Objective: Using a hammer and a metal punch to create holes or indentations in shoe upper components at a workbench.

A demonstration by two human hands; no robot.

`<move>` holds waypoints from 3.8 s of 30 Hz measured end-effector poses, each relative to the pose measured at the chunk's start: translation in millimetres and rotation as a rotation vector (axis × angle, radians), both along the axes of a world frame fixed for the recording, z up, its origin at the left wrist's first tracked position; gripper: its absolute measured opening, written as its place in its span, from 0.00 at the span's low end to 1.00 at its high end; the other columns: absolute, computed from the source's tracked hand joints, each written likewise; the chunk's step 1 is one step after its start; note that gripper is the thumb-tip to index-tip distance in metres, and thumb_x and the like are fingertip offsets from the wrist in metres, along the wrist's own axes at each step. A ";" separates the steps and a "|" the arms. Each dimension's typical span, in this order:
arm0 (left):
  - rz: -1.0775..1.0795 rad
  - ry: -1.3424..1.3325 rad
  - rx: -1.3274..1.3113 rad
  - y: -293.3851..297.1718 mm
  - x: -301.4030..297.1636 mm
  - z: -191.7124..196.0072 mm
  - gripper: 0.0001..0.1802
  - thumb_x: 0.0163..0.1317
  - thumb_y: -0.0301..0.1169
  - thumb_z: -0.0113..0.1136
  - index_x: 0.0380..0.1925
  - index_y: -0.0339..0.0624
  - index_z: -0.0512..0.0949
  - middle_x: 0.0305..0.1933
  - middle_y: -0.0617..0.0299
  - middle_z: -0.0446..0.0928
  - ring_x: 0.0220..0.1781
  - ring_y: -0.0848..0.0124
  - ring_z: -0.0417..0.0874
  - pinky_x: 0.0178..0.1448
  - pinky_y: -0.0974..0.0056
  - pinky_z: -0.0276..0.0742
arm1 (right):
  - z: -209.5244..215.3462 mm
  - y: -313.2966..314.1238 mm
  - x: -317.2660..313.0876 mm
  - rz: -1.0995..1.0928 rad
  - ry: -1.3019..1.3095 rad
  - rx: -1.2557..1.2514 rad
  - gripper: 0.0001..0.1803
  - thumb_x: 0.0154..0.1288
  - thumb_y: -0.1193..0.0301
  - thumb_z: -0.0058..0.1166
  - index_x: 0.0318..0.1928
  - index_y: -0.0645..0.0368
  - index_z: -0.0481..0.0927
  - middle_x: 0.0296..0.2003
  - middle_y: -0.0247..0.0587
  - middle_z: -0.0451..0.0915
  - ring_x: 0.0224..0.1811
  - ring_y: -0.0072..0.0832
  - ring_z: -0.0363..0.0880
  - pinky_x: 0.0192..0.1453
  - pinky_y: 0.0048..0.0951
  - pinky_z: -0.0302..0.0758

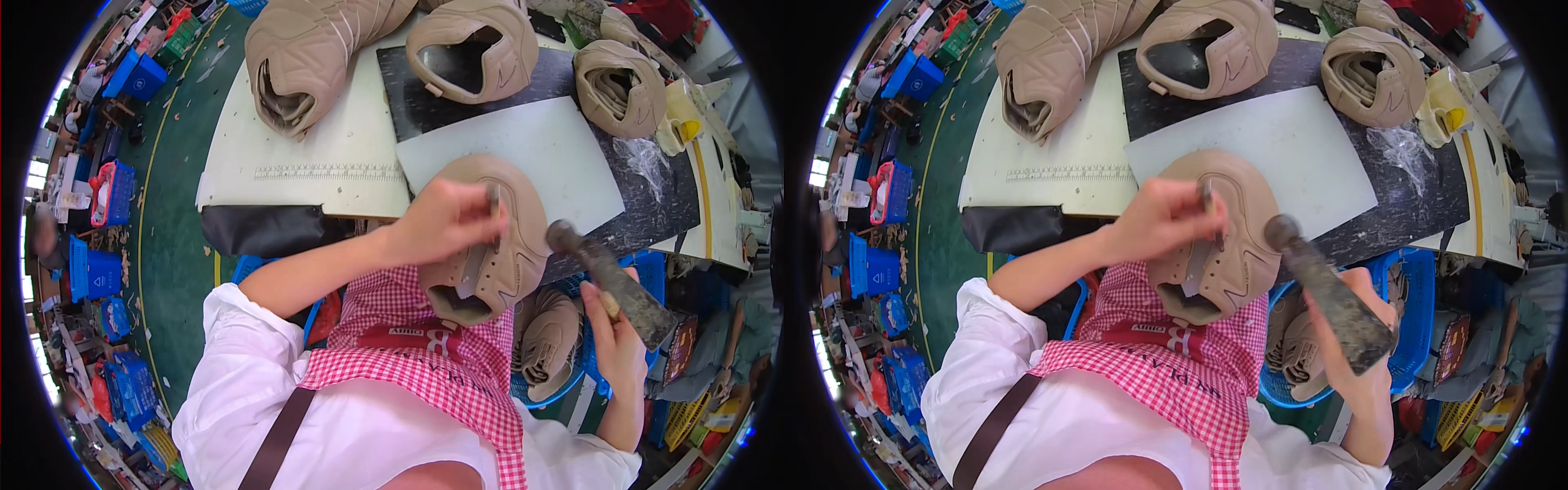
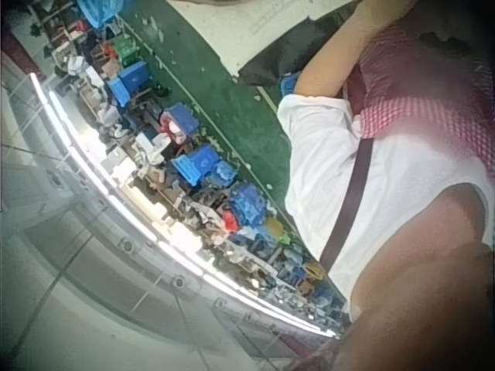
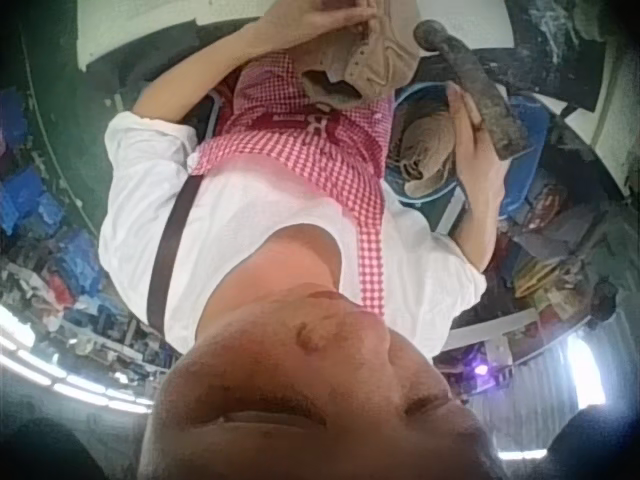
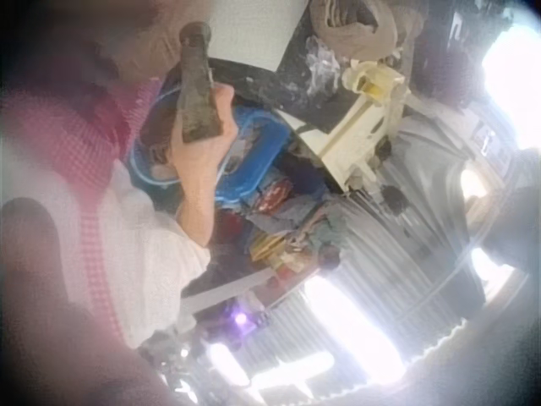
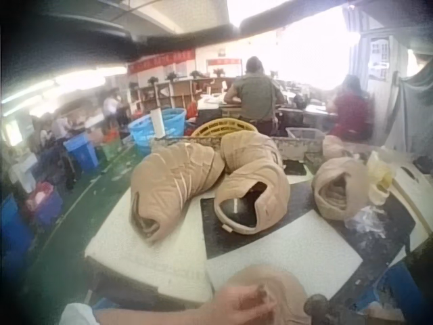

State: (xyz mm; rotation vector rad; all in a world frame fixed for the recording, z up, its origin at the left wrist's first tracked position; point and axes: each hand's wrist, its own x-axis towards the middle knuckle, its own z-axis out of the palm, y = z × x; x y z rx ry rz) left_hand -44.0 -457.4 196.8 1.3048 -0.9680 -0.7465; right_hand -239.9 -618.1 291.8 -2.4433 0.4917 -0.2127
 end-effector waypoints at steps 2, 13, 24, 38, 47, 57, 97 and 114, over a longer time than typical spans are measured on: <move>0.015 0.257 -0.053 -5.7 -2.5 8.9 0.06 0.61 0.26 0.54 0.34 0.32 0.75 0.32 0.63 0.78 0.35 0.77 0.80 0.39 0.72 0.77 | 2.0 -2.6 -11.0 -0.047 -0.200 -0.143 0.08 0.58 0.70 0.58 0.35 0.61 0.77 0.27 0.35 0.76 0.24 0.20 0.71 0.28 0.21 0.66; 0.090 -0.770 -0.097 -8.7 -6.7 7.4 0.05 0.58 0.26 0.58 0.28 0.35 0.74 0.26 0.60 0.77 0.28 0.76 0.79 0.32 0.68 0.75 | 1.7 1.9 2.2 0.080 0.083 -0.150 0.11 0.55 0.67 0.57 0.32 0.61 0.72 0.24 0.43 0.74 0.22 0.34 0.72 0.28 0.33 0.68; 0.340 -1.603 0.253 -15.6 114.7 31.7 0.05 0.52 0.25 0.57 0.27 0.34 0.73 0.44 0.55 0.72 0.50 0.60 0.72 0.64 0.53 0.61 | -56.2 23.0 -5.6 0.353 -0.357 -0.387 0.27 0.39 0.65 0.65 0.45 0.58 0.77 0.40 0.42 0.79 0.28 0.28 0.79 0.29 0.26 0.74; -0.414 -1.207 0.131 69.1 -67.6 13.6 0.05 0.49 0.32 0.52 0.21 0.44 0.74 0.40 0.61 0.71 0.45 0.71 0.72 0.52 0.66 0.65 | -37.5 -160.4 209.0 -0.481 -0.277 -0.730 0.20 0.58 0.53 0.52 0.47 0.47 0.78 0.45 0.35 0.71 0.38 0.40 0.79 0.40 0.39 0.74; -0.188 -0.860 -0.011 49.9 -67.7 -3.8 0.09 0.45 0.29 0.62 0.27 0.40 0.76 0.58 0.57 0.67 0.53 0.63 0.69 0.54 0.61 0.64 | -28.4 -123.2 133.8 -0.108 -0.640 -0.674 0.15 0.53 0.73 0.54 0.44 0.53 0.78 0.45 0.35 0.75 0.43 0.35 0.77 0.46 0.32 0.72; -0.252 -0.168 -0.158 62.0 -34.0 23.1 0.04 0.56 0.28 0.58 0.32 0.42 0.78 0.48 0.54 0.73 0.44 0.65 0.74 0.48 0.65 0.69 | -44.0 -41.7 100.3 0.093 0.042 0.025 0.25 0.38 0.66 0.68 0.42 0.58 0.80 0.30 0.42 0.73 0.31 0.36 0.75 0.36 0.33 0.69; -0.025 -0.784 0.052 25.9 -9.5 23.0 0.09 0.55 0.29 0.62 0.33 0.36 0.76 0.25 0.61 0.77 0.31 0.79 0.79 0.34 0.71 0.74 | 21.2 22.5 0.6 0.302 -0.399 0.488 0.13 0.59 0.70 0.55 0.43 0.60 0.71 0.31 0.36 0.72 0.29 0.26 0.69 0.35 0.27 0.67; -0.081 0.210 0.022 35.7 -4.4 16.8 0.05 0.60 0.23 0.55 0.33 0.32 0.76 0.31 0.60 0.79 0.35 0.77 0.80 0.41 0.73 0.77 | -64.3 -3.6 40.9 -0.007 0.035 -0.091 0.10 0.60 0.72 0.55 0.39 0.65 0.73 0.30 0.50 0.76 0.32 0.36 0.77 0.38 0.30 0.72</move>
